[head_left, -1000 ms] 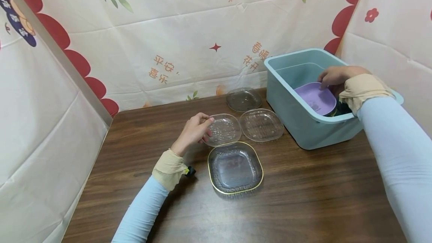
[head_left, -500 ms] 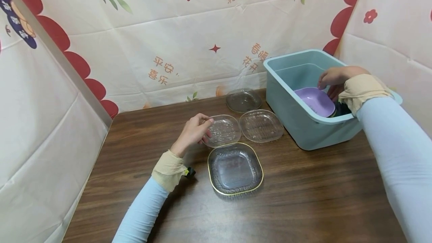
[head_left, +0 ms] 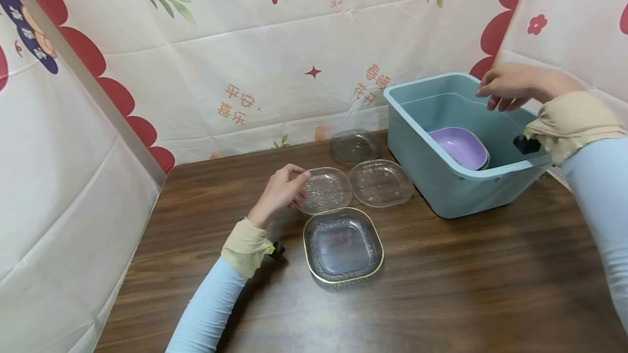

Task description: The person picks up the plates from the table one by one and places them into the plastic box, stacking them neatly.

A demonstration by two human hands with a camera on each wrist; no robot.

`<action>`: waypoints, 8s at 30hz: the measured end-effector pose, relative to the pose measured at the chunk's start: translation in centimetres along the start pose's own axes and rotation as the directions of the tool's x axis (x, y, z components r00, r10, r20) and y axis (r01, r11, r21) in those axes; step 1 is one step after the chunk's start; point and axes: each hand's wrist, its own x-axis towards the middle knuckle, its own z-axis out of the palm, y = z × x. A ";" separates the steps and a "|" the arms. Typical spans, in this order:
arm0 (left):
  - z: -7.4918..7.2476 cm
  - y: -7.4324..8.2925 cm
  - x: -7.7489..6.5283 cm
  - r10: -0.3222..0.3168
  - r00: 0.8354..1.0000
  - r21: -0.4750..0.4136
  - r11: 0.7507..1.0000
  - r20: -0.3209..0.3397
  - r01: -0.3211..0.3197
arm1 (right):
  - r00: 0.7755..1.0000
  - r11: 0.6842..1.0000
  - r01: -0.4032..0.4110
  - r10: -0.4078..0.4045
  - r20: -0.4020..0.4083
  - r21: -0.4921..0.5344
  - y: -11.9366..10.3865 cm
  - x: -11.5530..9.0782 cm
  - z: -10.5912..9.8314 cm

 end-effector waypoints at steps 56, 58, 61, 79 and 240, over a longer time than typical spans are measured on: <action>-4.3 -1.5 0.6 -0.160 0.969 0.266 0.941 -0.191 0.208 | 0.940 0.884 0.314 -0.237 -0.247 0.348 -14.4 2.0 17.2; -4.2 -1.7 0.7 -0.172 0.969 0.288 0.932 -0.179 0.219 | 0.938 0.881 0.323 -0.248 -0.244 0.346 -14.4 2.0 17.2; -3.9 -2.0 0.7 -0.193 0.970 0.295 0.927 -0.151 0.230 | 0.936 0.873 0.334 -0.263 -0.234 0.355 -14.5 1.9 17.3; -0.7 -2.3 0.6 -0.226 0.974 0.167 0.962 0.033 0.217 | 0.948 0.882 0.307 -0.248 -0.201 0.357 -14.5 1.9 17.6; -2.5 0.8 -0.2 -0.057 0.977 0.073 0.995 -0.207 0.073 | 0.946 0.624 0.323 -0.189 -0.264 0.712 -16.5 1.7 19.4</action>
